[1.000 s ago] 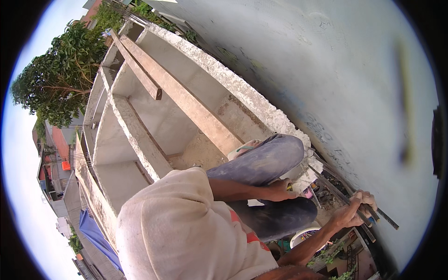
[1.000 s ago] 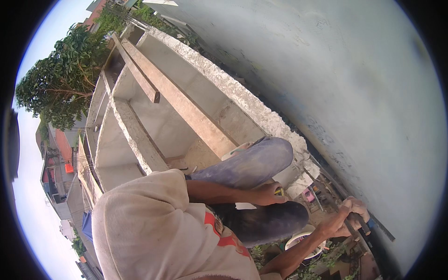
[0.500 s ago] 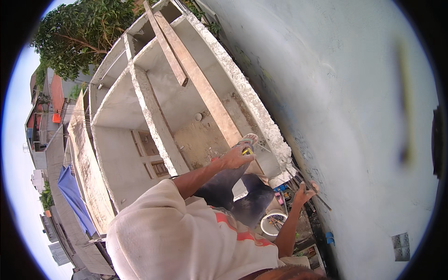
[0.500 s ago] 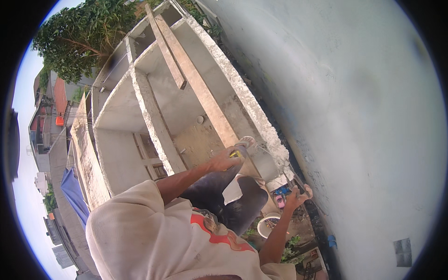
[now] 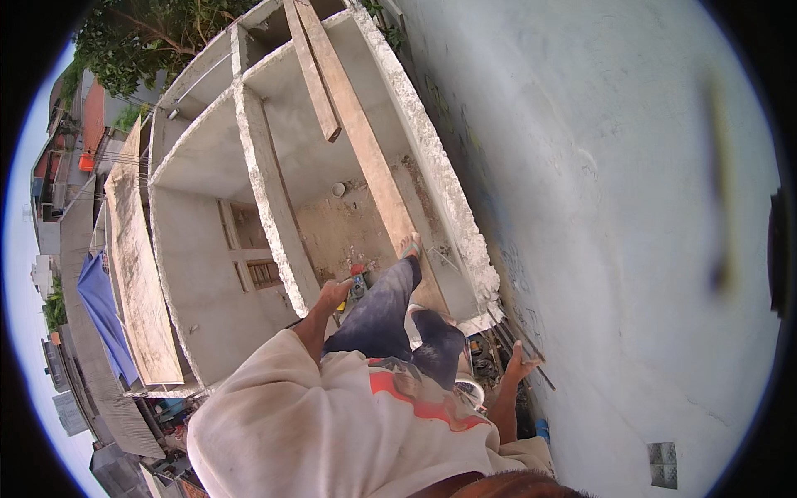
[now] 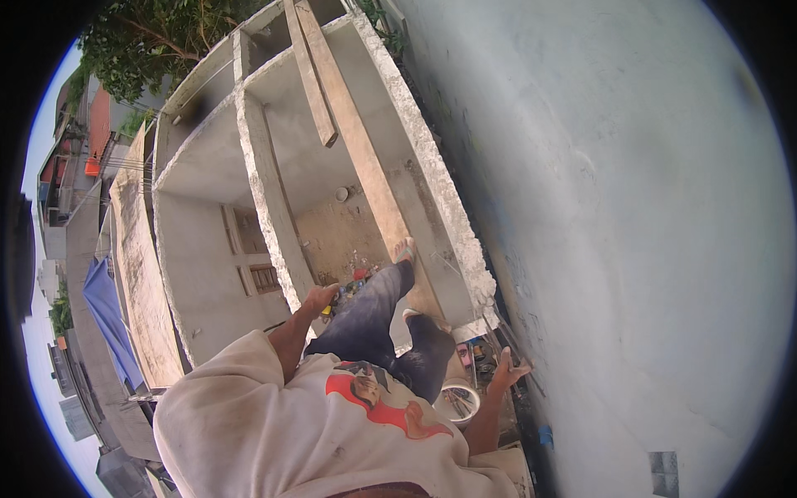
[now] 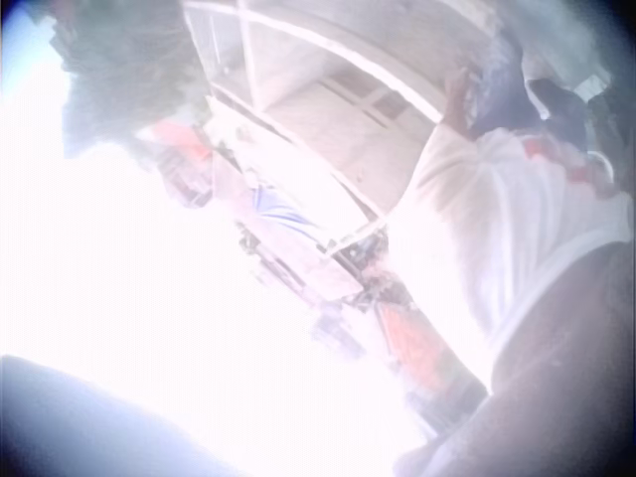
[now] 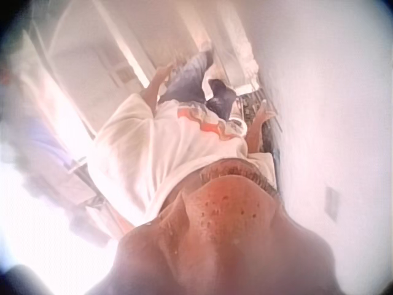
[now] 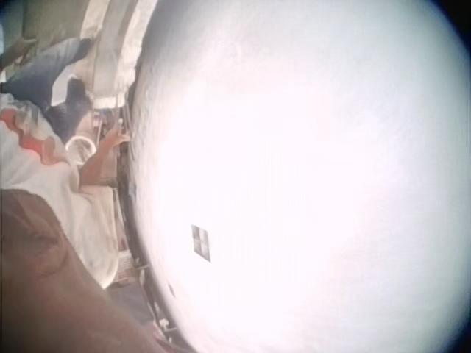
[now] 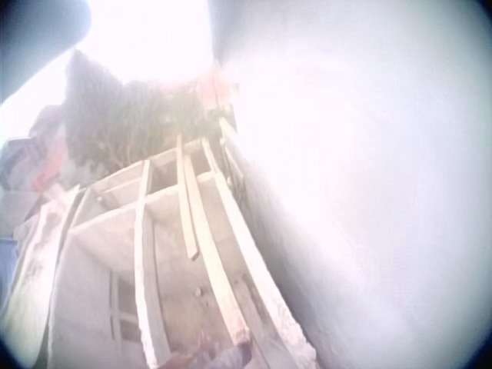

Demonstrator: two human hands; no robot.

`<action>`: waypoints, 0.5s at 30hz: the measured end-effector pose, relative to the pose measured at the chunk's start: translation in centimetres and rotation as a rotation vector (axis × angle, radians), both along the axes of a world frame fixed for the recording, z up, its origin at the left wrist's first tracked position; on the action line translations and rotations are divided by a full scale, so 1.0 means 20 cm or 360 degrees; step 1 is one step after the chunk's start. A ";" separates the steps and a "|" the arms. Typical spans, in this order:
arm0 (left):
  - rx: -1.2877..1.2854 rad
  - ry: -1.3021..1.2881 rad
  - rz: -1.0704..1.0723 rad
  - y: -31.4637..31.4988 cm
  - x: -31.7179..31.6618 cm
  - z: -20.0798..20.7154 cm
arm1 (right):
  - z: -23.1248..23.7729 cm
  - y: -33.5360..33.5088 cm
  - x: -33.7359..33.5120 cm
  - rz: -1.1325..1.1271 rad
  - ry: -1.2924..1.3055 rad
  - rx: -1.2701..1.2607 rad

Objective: The person measures the dimensions of a concrete ledge and reinforcement bars using a tape measure while sitting on an elevated structure.

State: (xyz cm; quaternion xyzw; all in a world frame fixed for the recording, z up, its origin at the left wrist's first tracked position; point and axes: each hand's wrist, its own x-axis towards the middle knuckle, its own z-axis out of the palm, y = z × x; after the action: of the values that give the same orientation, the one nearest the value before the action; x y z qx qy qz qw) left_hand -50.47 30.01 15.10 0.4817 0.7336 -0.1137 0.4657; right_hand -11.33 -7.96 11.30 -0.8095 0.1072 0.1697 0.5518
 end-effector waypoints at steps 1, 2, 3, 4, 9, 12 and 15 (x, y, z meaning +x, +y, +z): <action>-0.0033 -0.0021 0.0090 -0.02 0.00 0.02 | 0.04 0.00 0.00 -0.0082 0.0104 -0.0044; -0.0023 -0.0072 0.0195 -0.06 -0.04 0.06 | 0.14 0.06 -0.03 -0.0147 0.0237 -0.0097; -0.0009 -0.0144 0.0285 -0.06 -0.03 0.07 | 0.23 0.10 -0.03 -0.0229 0.0345 -0.0143; 0.0005 -0.0213 0.0378 -0.06 -0.02 0.08 | 0.26 0.08 -0.04 -0.0222 0.0391 -0.0164; 0.0031 -0.0333 0.0423 0.06 0.17 0.11 | 0.30 0.02 0.00 -0.0033 0.0229 -0.0311; -0.0005 -0.0416 0.0329 0.20 0.18 0.01 | 0.32 0.02 0.06 0.0126 0.0262 -0.0611; -0.0151 -0.0418 0.0262 0.31 0.28 0.03 | 0.36 -0.03 0.13 0.0472 0.0380 -0.0962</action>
State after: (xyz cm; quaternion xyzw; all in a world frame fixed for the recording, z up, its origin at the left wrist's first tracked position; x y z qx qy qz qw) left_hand -44.88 36.17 15.77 0.4081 0.6972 -0.0457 0.5876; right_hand -8.77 -8.58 18.51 -0.9174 0.0975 0.3020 0.2403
